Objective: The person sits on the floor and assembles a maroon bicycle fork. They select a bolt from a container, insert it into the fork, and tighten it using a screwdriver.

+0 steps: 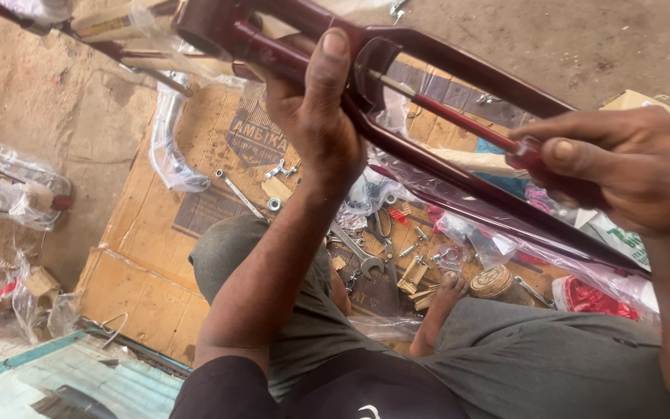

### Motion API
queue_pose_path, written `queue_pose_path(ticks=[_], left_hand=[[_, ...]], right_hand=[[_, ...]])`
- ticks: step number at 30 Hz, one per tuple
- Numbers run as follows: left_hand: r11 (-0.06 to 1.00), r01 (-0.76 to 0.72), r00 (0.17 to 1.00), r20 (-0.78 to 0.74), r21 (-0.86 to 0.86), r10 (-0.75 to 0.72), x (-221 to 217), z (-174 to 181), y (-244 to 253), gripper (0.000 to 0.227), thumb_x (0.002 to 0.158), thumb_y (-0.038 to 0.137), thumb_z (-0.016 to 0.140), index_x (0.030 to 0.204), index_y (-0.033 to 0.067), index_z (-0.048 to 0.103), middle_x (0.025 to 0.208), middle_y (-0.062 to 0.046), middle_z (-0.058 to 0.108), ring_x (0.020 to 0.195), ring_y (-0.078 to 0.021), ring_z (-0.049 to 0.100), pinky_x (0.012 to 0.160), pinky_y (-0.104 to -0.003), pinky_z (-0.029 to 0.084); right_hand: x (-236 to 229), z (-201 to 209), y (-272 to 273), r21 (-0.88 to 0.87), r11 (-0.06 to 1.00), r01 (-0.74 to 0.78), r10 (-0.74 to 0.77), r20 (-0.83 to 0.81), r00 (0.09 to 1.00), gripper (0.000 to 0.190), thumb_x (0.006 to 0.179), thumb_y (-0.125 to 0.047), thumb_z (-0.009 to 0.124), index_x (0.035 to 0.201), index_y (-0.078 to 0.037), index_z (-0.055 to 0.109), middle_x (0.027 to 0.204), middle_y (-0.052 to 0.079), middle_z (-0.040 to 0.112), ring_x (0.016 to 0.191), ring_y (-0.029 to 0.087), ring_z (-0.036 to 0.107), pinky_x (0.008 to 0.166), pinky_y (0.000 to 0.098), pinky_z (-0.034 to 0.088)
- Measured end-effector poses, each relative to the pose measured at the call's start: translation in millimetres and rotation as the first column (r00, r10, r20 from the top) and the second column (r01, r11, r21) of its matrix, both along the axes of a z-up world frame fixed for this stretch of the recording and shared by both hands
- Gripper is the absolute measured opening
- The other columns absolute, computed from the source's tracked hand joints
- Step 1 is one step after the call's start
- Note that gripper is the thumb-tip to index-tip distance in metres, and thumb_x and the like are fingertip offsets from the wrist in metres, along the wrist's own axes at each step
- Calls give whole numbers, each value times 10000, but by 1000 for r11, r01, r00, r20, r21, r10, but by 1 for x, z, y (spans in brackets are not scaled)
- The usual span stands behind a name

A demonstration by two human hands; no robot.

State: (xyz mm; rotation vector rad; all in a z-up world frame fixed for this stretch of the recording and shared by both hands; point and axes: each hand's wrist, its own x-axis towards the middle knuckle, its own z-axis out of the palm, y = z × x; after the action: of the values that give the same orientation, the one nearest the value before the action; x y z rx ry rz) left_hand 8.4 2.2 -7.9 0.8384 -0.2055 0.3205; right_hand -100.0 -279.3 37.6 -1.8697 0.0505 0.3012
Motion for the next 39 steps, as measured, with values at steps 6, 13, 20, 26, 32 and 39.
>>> queue_pose_path(ticks=[6, 13, 20, 26, 32, 39], left_hand=[[1000, 6, 1000, -18, -5, -6, 0, -10, 5, 289, 1031, 181, 753, 1126, 11, 538, 953, -89, 639, 926, -185, 668, 944, -356, 572], [999, 2, 999, -48, -40, -3, -2, -1, 6, 708, 970, 155, 757, 1508, 129, 298, 1078, -35, 629, 1045, -135, 637, 1058, -325, 530], [1000, -17, 1000, 3, 3, 17, -3, -7, 1, 780, 1034, 180, 736, 1606, 66, 218, 940, -46, 617, 933, -147, 649, 972, -346, 543], [1000, -14, 1000, 10, 11, 14, 4, -5, 2, 655, 1045, 167, 739, 1508, 5, 306, 976, -42, 599, 949, -134, 615, 1008, -343, 537], [999, -39, 998, 42, -15, 39, -1, 2, 0, 677, 986, 167, 760, 1477, 270, 306, 1064, -27, 585, 965, -118, 600, 988, -339, 545], [998, 47, 999, 28, -46, -46, 4, -14, 4, 430, 1051, 153, 738, 1298, -27, 435, 1032, -126, 595, 974, -194, 668, 987, -388, 585]], right_hand=[[-13, 16, 15, -568, 822, -49, 326, 397, 858, 401, 906, -217, 752, 1224, 17, 681, 929, 151, 725, 740, 179, 680, 642, 300, 573], [-17, 16, 34, -741, 575, 346, 514, 657, 552, 338, 1097, -280, 754, 1272, 5, 708, 889, 112, 710, 723, 223, 676, 609, 329, 534], [-9, -1, 20, -727, 651, 219, 528, 641, 557, 412, 1019, -284, 699, 1291, 24, 741, 722, 103, 659, 586, 180, 603, 488, 310, 458], [-3, 6, 14, -153, 988, -9, 17, 53, 998, 364, 1061, -308, 547, 1228, -32, 718, 681, 50, 682, 452, 84, 585, 350, 227, 457], [2, 7, 26, -356, 932, -64, 250, 505, 826, 321, 1080, -261, 629, 1270, -4, 661, 974, 138, 718, 794, 138, 698, 628, 268, 587], [-12, 22, 44, -671, 717, 192, 420, 635, 649, 455, 908, -201, 853, 1264, 33, 692, 847, 165, 724, 692, 230, 699, 562, 326, 541]])
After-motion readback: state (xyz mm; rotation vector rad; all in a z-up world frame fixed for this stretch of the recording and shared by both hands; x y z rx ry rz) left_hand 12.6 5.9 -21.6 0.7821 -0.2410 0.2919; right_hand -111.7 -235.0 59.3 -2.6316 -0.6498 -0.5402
